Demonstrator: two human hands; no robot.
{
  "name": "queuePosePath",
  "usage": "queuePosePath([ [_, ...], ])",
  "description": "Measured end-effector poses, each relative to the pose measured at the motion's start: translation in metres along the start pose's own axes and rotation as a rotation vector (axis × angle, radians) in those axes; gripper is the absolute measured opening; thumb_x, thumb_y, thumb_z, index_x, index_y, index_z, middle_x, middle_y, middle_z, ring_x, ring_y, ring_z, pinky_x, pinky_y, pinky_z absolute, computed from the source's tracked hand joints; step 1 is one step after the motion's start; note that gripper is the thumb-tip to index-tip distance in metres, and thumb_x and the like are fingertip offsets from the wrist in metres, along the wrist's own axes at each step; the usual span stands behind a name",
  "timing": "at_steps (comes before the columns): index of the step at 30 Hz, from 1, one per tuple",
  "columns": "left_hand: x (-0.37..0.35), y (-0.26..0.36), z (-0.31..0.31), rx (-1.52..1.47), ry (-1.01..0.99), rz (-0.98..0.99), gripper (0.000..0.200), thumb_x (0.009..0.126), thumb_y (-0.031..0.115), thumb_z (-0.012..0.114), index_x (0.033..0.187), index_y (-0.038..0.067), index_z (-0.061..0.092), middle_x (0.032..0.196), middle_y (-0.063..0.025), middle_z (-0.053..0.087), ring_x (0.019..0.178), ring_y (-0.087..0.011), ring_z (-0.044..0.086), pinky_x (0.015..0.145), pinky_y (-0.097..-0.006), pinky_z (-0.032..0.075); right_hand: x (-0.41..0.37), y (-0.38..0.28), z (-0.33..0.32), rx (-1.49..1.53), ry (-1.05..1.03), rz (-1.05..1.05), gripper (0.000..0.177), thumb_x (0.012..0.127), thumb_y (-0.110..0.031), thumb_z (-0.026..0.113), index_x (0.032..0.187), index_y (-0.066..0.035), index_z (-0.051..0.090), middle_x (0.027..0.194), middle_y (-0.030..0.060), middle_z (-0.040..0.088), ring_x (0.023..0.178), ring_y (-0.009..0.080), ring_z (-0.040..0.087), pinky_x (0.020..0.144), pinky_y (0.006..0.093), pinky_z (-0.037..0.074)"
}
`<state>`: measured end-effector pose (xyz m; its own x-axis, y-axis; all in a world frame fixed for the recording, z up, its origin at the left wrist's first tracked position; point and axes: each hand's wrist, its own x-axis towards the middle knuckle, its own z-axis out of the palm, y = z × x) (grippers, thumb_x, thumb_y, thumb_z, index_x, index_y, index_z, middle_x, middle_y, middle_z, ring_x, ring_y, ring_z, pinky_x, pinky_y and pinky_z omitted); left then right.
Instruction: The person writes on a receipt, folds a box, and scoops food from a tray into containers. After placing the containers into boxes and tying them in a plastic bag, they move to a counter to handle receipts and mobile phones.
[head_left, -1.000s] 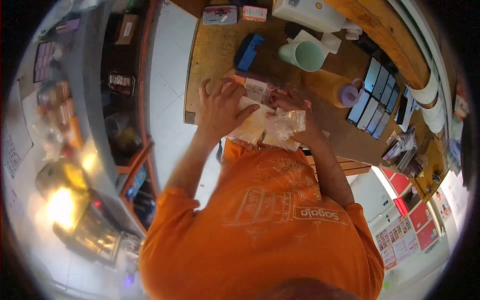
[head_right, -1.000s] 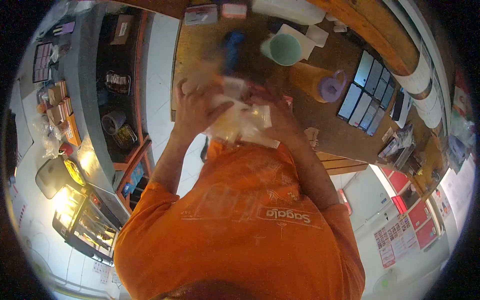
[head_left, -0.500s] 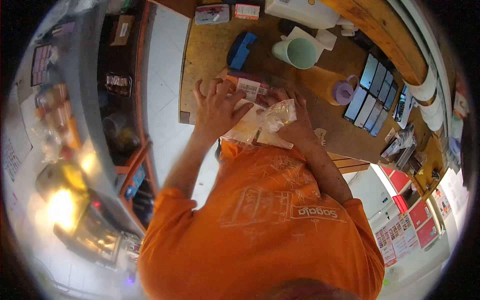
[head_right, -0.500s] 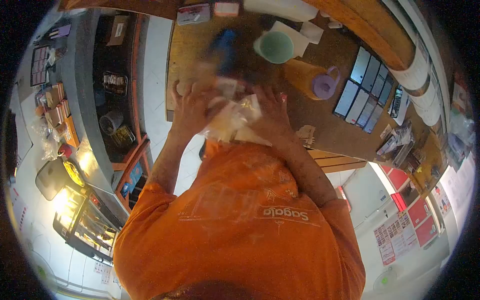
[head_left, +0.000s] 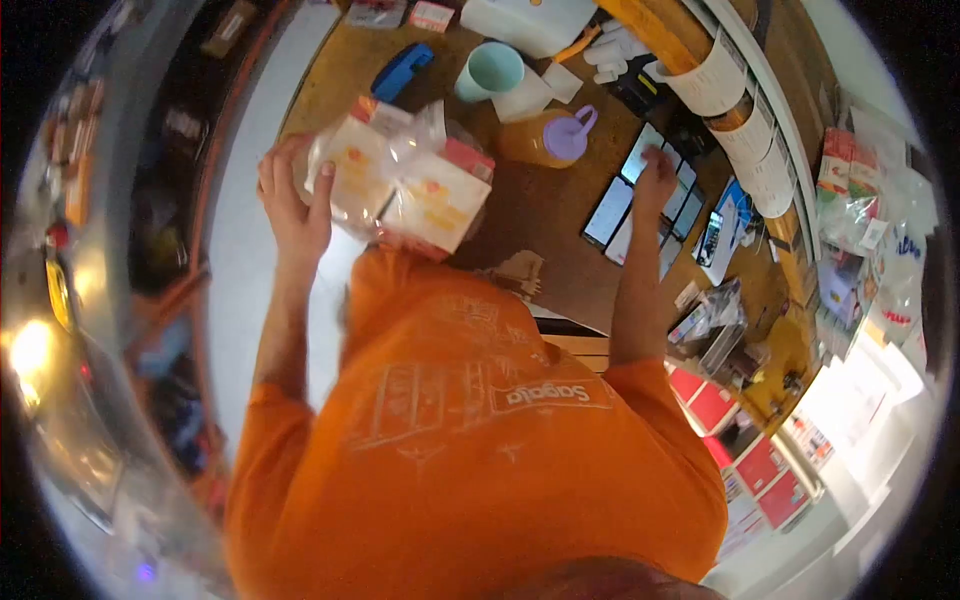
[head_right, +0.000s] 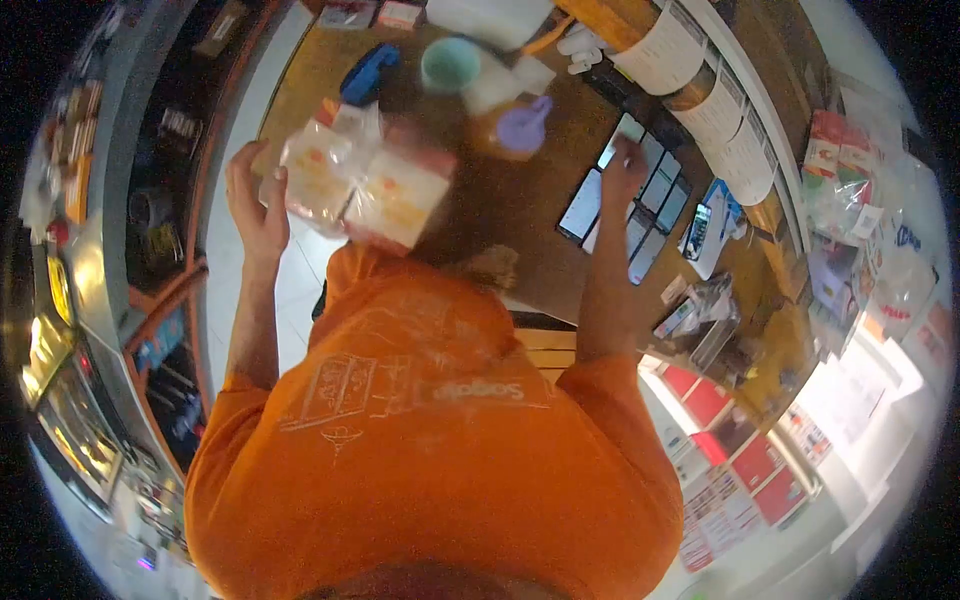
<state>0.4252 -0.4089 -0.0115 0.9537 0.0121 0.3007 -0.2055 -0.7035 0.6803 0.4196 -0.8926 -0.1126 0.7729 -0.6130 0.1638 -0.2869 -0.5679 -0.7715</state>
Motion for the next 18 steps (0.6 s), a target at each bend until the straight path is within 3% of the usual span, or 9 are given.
queuePosePath([
  [1,-0.010,0.012,-0.003,-0.012,0.051,-0.027,0.033,0.082,0.016,0.062,0.112,0.002,0.054,0.111,-0.0127,0.057,0.107,-0.0297,0.050,0.093,-0.0374,0.034,0.043,0.031,-0.002,-0.063,-0.121,-0.022,0.033,0.090,-0.027,0.048,0.092,0.001,0.065,0.089,0.0162,0.064,0.085,0.0302,0.059,0.079,0.0402,0.042],
  [3,-0.037,0.029,-0.010,0.044,0.052,-0.041,0.033,0.083,0.014,0.061,0.112,0.001,0.053,0.112,-0.0143,0.056,0.107,-0.0299,0.051,0.092,-0.0371,0.036,0.121,0.058,0.013,-0.217,-0.142,-0.380,0.031,0.090,-0.029,0.054,0.099,-0.001,0.063,0.095,0.0108,0.064,0.094,0.0177,0.059,0.082,0.0307,0.044],
  [5,-0.065,0.042,-0.015,0.102,0.062,-0.049,0.033,0.084,0.012,0.060,0.113,-0.001,0.053,0.113,-0.0158,0.055,0.106,-0.0301,0.051,0.091,-0.0368,0.038,0.218,0.110,0.043,-0.484,-0.149,-0.196,0.035,0.085,-0.024,0.063,0.113,-0.003,0.058,0.106,0.0111,0.062,0.104,0.0217,0.057,0.088,0.0324,0.042],
  [9,-0.132,0.065,-0.023,0.149,0.031,-0.142,0.029,0.085,0.011,0.058,0.112,0.001,0.053,0.113,-0.0147,0.056,0.107,-0.0286,0.052,0.090,-0.0357,0.039,0.270,0.110,0.060,-0.239,-0.310,-0.213,0.038,0.081,-0.021,0.066,0.114,-0.003,0.057,0.108,0.0107,0.061,0.104,0.0219,0.056,0.089,0.0324,0.042],
  [16,-0.197,0.092,-0.016,-0.009,0.074,-0.404,0.026,0.085,0.008,0.058,0.110,0.002,0.054,0.109,-0.0113,0.058,0.105,-0.0248,0.054,0.084,-0.0369,0.042,0.220,0.051,0.059,0.229,-0.575,-0.189,0.049,0.073,-0.015,0.073,0.117,-0.004,0.054,0.111,0.0098,0.059,0.103,0.0222,0.056,0.090,0.0324,0.042],
  [18,-0.193,0.097,-0.007,-0.003,0.069,-0.379,0.025,0.084,0.007,0.058,0.109,0.002,0.054,0.107,-0.0111,0.059,0.102,-0.0236,0.055,0.084,-0.0364,0.043,0.200,0.042,0.049,0.357,-0.647,-0.172,0.052,0.071,-0.013,0.075,0.118,-0.004,0.053,0.112,0.0095,0.059,0.103,0.0223,0.056,0.091,0.0324,0.042],
])
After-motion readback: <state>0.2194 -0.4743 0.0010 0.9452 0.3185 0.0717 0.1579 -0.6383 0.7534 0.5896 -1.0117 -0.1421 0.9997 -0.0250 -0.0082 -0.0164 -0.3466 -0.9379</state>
